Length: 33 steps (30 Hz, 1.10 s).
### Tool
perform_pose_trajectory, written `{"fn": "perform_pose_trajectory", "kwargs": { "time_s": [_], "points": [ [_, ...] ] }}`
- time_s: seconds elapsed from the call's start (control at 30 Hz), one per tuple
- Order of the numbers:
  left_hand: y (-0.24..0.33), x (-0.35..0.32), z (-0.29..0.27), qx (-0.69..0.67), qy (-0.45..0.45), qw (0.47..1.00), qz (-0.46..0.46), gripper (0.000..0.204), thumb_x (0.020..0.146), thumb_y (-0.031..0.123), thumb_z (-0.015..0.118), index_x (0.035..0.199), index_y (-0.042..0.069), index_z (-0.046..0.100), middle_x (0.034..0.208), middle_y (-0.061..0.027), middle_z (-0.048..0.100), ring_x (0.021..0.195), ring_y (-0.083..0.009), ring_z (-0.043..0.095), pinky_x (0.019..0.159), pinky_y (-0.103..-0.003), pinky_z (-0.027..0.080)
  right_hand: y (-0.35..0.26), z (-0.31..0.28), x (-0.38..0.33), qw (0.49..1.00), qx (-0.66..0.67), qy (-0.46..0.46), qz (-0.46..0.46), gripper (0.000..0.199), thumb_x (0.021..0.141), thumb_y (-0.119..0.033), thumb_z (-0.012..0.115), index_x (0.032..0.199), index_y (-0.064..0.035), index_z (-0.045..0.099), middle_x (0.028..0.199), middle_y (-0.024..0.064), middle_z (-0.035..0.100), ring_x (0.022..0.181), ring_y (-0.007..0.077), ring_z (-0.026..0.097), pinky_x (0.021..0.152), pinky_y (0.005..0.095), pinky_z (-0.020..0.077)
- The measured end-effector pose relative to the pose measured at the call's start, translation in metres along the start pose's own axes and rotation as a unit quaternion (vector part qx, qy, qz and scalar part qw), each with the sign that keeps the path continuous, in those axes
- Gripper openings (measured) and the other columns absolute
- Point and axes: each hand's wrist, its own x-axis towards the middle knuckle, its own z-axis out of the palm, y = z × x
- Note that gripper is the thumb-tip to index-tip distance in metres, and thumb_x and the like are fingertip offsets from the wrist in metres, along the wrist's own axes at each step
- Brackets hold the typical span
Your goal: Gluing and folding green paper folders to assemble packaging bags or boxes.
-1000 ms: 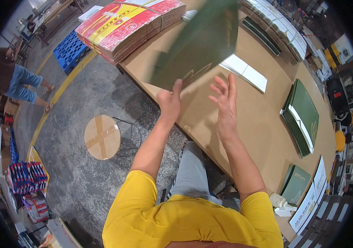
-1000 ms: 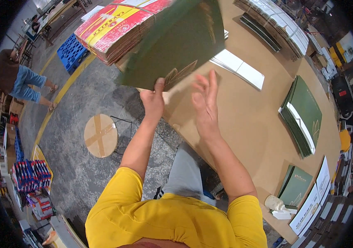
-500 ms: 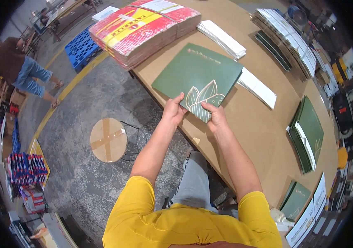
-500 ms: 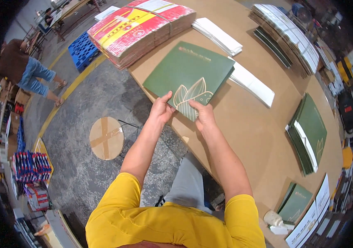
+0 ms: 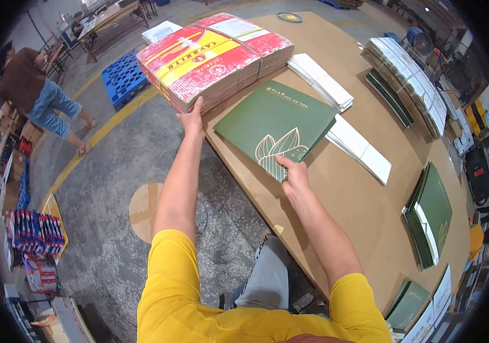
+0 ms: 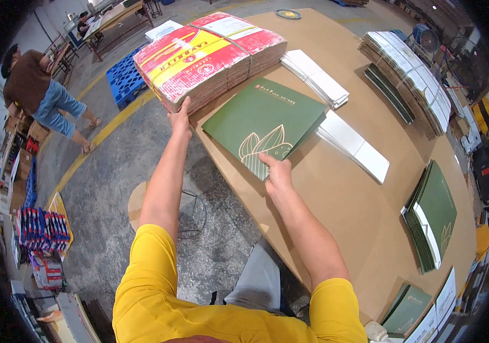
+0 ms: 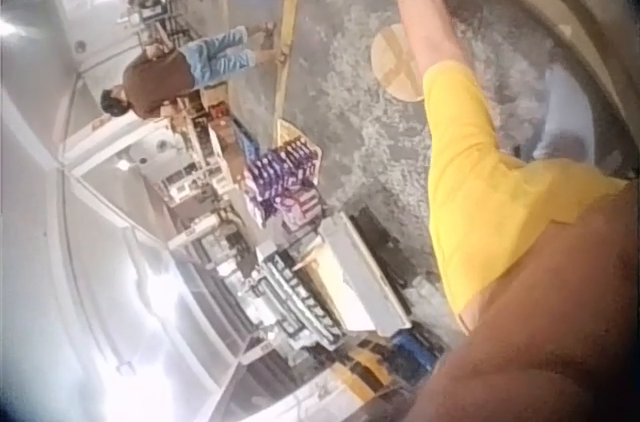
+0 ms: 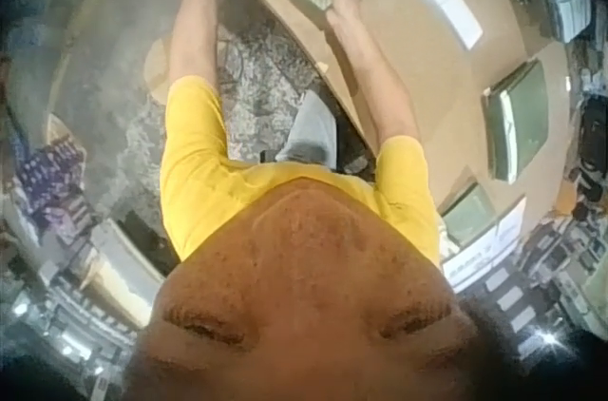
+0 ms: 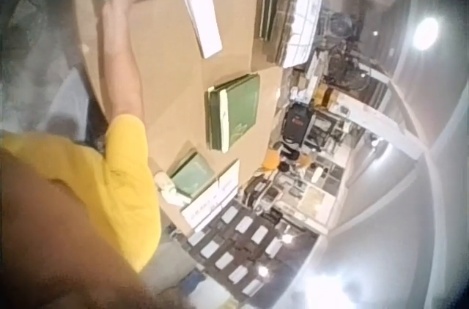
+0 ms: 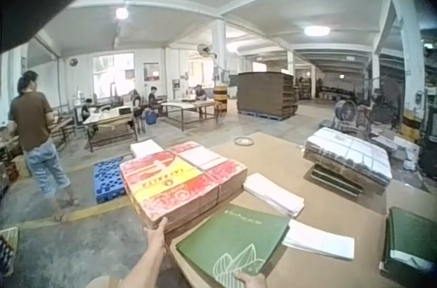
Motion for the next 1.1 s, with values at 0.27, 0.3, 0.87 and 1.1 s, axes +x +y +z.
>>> {"fn": "perform_pose_trajectory", "kwargs": {
  "time_s": [0.27, 0.3, 0.87, 1.1],
  "points": [
    [0.021, 0.033, 0.002, -0.088, 0.08, 0.989, -0.092, 0.05, 0.073, 0.025, 0.08, 0.107, -0.004, 0.057, 0.098, -0.015, 0.063, 0.073, -0.024, 0.062, 0.053, -0.036, 0.05, 0.014, 0.022, 0.004, 1.0, 0.026, 0.016, -0.002, 0.03, 0.08, 0.004, 0.06, 0.108, 0.0059, 0.052, 0.097, 0.0159, 0.061, 0.081, 0.0278, 0.065, 0.064, 0.0453, 0.0592],
    [0.03, 0.021, 0.003, -0.037, 0.051, 0.992, -0.113, 0.055, 0.071, 0.032, 0.081, 0.106, -0.004, 0.057, 0.095, -0.015, 0.062, 0.068, -0.0232, 0.06, 0.052, -0.035, 0.05, 0.014, 0.025, 0.004, 0.999, 0.032, 0.031, 0.004, 0.029, 0.08, 0.004, 0.06, 0.108, 0.0057, 0.052, 0.097, 0.0163, 0.061, 0.082, 0.0282, 0.065, 0.064, 0.046, 0.0593],
    [0.093, 0.031, 0.005, 0.037, -0.047, 0.989, -0.135, 0.066, 0.069, 0.05, 0.078, 0.104, -0.001, 0.055, 0.08, -0.0129, 0.061, 0.05, -0.0177, 0.054, 0.041, -0.029, 0.048, 0.048, 0.1, 0.043, 0.99, 0.121, 0.025, 0.061, 0.028, 0.082, 0.004, 0.056, 0.109, 0.0079, 0.05, 0.098, 0.0178, 0.06, 0.08, 0.0295, 0.064, 0.062, 0.0445, 0.0587],
    [0.061, 0.015, -0.01, 0.037, -0.082, 0.986, -0.144, 0.06, 0.075, 0.054, 0.07, 0.101, 0.002, 0.056, 0.076, -0.0115, 0.061, 0.054, -0.0177, 0.057, 0.045, -0.027, 0.05, 0.056, 0.149, 0.117, 0.988, 0.132, 0.046, 0.064, 0.028, 0.08, 0.004, 0.059, 0.106, 0.0104, 0.052, 0.098, 0.0192, 0.06, 0.076, 0.0287, 0.064, 0.061, 0.0396, 0.0564]
  ]
}}
